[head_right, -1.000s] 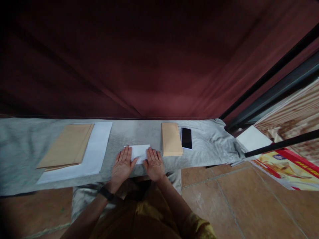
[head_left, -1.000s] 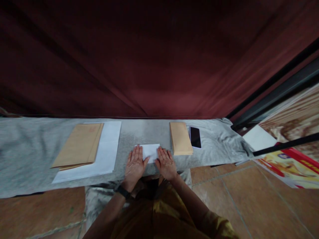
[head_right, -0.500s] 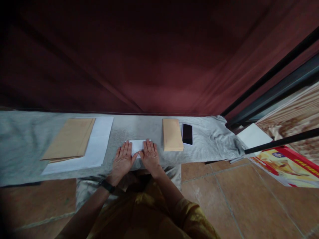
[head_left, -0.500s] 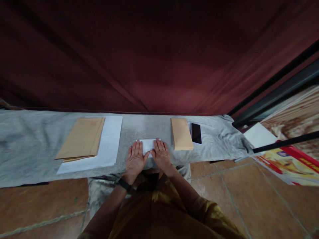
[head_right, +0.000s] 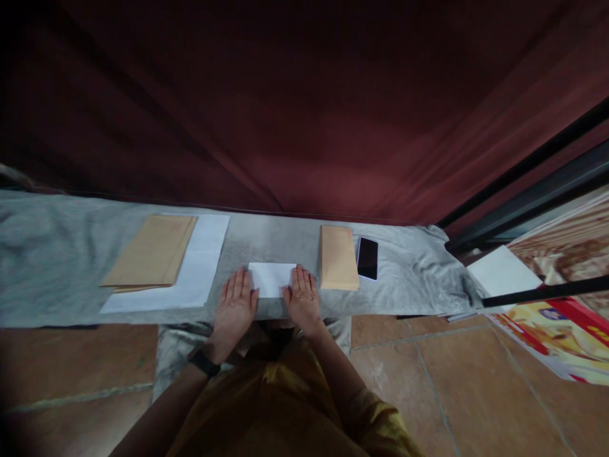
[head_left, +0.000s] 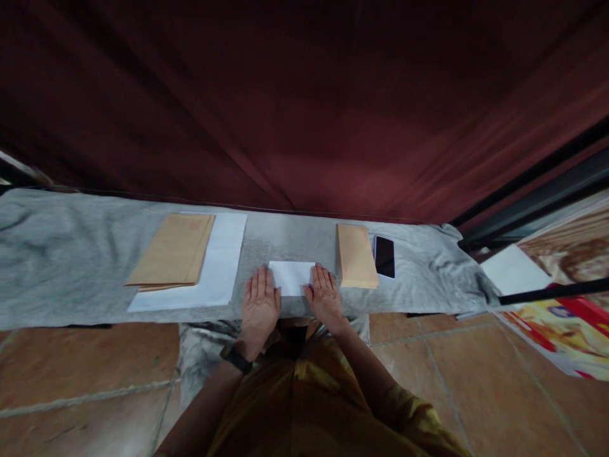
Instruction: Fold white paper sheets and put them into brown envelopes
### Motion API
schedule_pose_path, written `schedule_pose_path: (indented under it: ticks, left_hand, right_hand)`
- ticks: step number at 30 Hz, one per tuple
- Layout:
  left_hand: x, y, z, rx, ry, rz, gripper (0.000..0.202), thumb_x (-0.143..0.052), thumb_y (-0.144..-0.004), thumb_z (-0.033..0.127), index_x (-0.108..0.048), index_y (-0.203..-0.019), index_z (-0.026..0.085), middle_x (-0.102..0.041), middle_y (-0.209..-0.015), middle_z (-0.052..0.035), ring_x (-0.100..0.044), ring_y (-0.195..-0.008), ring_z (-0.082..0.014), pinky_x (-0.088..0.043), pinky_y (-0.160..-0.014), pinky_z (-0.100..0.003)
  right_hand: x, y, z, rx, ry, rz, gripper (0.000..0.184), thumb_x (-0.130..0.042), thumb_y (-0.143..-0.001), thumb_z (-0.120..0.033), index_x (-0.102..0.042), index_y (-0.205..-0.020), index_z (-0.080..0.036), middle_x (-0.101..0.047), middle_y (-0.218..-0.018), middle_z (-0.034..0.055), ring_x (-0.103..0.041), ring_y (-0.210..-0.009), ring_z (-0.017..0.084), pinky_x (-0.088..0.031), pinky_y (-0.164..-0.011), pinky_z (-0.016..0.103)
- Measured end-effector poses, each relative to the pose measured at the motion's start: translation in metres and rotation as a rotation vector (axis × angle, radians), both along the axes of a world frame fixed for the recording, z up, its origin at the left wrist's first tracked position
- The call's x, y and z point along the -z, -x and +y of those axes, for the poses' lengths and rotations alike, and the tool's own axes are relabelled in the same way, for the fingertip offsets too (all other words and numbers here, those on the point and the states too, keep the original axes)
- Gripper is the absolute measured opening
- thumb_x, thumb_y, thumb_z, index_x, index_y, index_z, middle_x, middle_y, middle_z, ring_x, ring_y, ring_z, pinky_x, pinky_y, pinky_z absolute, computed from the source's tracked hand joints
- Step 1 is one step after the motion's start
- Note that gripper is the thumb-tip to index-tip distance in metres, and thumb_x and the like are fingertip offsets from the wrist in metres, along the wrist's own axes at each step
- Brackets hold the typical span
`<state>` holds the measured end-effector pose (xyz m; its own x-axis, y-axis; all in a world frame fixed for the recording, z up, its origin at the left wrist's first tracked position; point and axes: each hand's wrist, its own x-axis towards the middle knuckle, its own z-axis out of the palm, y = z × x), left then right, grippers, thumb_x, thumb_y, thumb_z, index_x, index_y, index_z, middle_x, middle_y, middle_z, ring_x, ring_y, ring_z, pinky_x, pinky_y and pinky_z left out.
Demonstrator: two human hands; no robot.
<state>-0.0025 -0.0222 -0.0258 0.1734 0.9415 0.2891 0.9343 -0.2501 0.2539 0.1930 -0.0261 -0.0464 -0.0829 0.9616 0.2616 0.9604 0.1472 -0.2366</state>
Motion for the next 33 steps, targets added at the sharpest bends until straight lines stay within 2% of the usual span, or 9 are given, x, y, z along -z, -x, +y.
schedule_pose_path:
  ticks: [4, 6, 9, 16, 23, 25, 29, 33]
  left_hand:
    - [-0.001, -0.028, -0.013, 0.275, 0.056, 0.047, 0.056, -0.035, -0.103, 0.033, -0.040, -0.154, 0.013, -0.041, -0.161, -0.0123, -0.030, -0.153, -0.0258, -0.028, -0.125, -0.048]
    - [0.002, -0.034, -0.019, 0.317, 0.065, 0.073, 0.056, -0.037, -0.102, 0.035, -0.042, -0.153, 0.012, -0.042, -0.160, -0.0132, -0.031, -0.153, -0.0264, -0.027, -0.125, -0.049]
    - [0.005, -0.025, -0.025, 0.276, 0.055, 0.099, 0.061, -0.039, -0.102, 0.040, -0.040, -0.153, 0.008, -0.041, -0.161, -0.0172, -0.031, -0.153, -0.0271, -0.028, -0.125, -0.047]
    - [0.010, 0.020, -0.030, 0.179, 0.017, 0.099, 0.067, -0.037, -0.102, 0.045, -0.034, -0.156, 0.004, -0.039, -0.160, -0.0214, -0.034, -0.151, -0.0292, -0.030, -0.124, -0.048]
    - [0.015, 0.020, -0.032, 0.167, -0.021, 0.065, 0.072, -0.040, -0.101, 0.048, -0.031, -0.156, 0.002, -0.038, -0.159, -0.0254, -0.034, -0.150, -0.0343, -0.030, -0.123, -0.054]
    - [0.014, 0.018, -0.032, 0.177, -0.026, 0.063, 0.071, -0.042, -0.101, 0.048, -0.032, -0.157, 0.006, -0.035, -0.161, -0.0244, -0.034, -0.151, -0.0355, -0.031, -0.122, -0.055]
    - [0.008, 0.016, -0.032, 0.191, -0.018, 0.067, 0.060, -0.049, -0.100, 0.045, -0.041, -0.156, 0.025, -0.024, -0.167, -0.0173, -0.031, -0.151, -0.0391, -0.032, -0.120, -0.060]
    - [0.008, 0.016, -0.033, 0.200, -0.033, 0.066, 0.059, -0.053, -0.099, 0.043, -0.042, -0.155, 0.028, -0.018, -0.169, -0.0168, -0.028, -0.152, -0.0408, -0.032, -0.119, -0.061]
  right_hand:
    - [0.001, -0.002, -0.001, -0.014, -0.010, 0.010, 0.062, -0.038, -0.106, -0.037, -0.029, -0.159, -0.006, -0.035, -0.162, 0.0203, -0.033, -0.151, 0.031, -0.027, -0.121, 0.053]
    - [0.001, -0.002, -0.001, -0.020, -0.011, 0.004, 0.061, -0.038, -0.106, -0.036, -0.029, -0.159, -0.006, -0.034, -0.162, 0.0198, -0.033, -0.151, 0.031, -0.028, -0.121, 0.052]
    - [0.001, -0.003, -0.001, -0.016, -0.007, -0.009, 0.061, -0.039, -0.106, -0.037, -0.030, -0.159, -0.006, -0.035, -0.162, 0.0196, -0.034, -0.150, 0.031, -0.028, -0.122, 0.050]
    - [-0.003, 0.000, -0.001, 0.003, 0.015, -0.031, 0.062, -0.043, -0.106, -0.036, -0.032, -0.158, -0.004, -0.036, -0.162, 0.0200, -0.035, -0.150, 0.030, -0.027, -0.122, 0.048]
    - [-0.005, -0.005, -0.009, 0.017, 0.006, -0.011, 0.054, -0.040, -0.106, -0.030, -0.040, -0.155, -0.007, -0.042, -0.159, 0.0160, -0.037, -0.148, 0.028, -0.028, -0.122, 0.048]
    - [-0.005, -0.008, -0.012, 0.016, 0.014, -0.002, 0.052, -0.039, -0.106, -0.030, -0.041, -0.155, -0.009, -0.043, -0.159, 0.0146, -0.038, -0.148, 0.028, -0.029, -0.121, 0.047]
    - [-0.009, -0.010, -0.015, 0.038, 0.032, 0.024, 0.051, -0.039, -0.106, -0.028, -0.043, -0.154, -0.009, -0.043, -0.159, 0.0144, -0.038, -0.148, 0.027, -0.028, -0.122, 0.046]
    - [-0.015, 0.000, -0.016, 0.005, 0.042, 0.063, 0.053, -0.041, -0.105, -0.027, -0.040, -0.155, -0.011, -0.040, -0.161, 0.0125, -0.036, -0.150, 0.026, -0.028, -0.123, 0.046]
